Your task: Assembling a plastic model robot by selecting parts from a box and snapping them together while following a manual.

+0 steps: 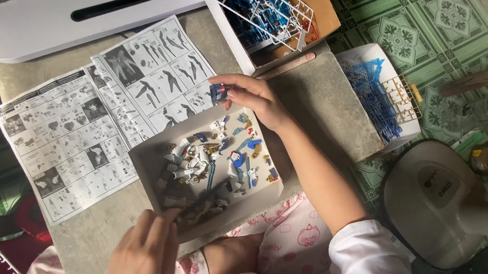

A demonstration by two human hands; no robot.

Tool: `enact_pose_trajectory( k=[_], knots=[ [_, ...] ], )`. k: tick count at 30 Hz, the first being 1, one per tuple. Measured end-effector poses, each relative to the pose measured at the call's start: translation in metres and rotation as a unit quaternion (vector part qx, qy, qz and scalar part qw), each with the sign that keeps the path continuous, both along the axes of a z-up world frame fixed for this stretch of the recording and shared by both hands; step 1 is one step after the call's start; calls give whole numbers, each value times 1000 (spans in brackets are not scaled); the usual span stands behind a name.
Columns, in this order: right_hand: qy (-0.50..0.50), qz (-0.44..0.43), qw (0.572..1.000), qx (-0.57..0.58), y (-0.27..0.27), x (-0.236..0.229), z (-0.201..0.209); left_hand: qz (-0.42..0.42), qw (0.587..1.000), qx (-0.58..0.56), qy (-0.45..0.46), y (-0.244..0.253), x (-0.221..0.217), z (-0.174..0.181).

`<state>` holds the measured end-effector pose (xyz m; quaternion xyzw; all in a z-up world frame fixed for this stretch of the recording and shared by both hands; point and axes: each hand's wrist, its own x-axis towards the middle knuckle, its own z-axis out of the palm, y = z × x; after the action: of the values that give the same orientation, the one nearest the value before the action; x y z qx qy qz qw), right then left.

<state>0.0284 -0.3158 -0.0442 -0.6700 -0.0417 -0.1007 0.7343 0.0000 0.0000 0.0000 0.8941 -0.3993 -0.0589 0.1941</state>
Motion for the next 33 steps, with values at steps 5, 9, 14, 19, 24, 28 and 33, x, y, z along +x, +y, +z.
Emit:
enact_pose_trajectory(
  k=[5,9,14,19,24,28,33],
  knots=[
    [8,-5,1000,1,0,0,0,9,998,-54,43,2,-3,-2],
    [10,-6,1000,28,0,-1,-3,58,993,-88,44,7,1,-14],
    [-6,-2,1000,25,-3,-2,-6,114,986,-110,55,3,3,-26],
    [22,-9,999,22,-1,-1,-3,134,973,-169,82,1,11,-11],
    [48,-32,995,84,-2,-1,-2,37,978,-205,7,-9,42,28],
    [59,-48,993,90,-10,2,-15,-15,966,-256,-10,-20,69,36],
    [120,-81,986,83,-27,5,-33,-99,917,-376,-85,-22,72,-13]
  ],
)
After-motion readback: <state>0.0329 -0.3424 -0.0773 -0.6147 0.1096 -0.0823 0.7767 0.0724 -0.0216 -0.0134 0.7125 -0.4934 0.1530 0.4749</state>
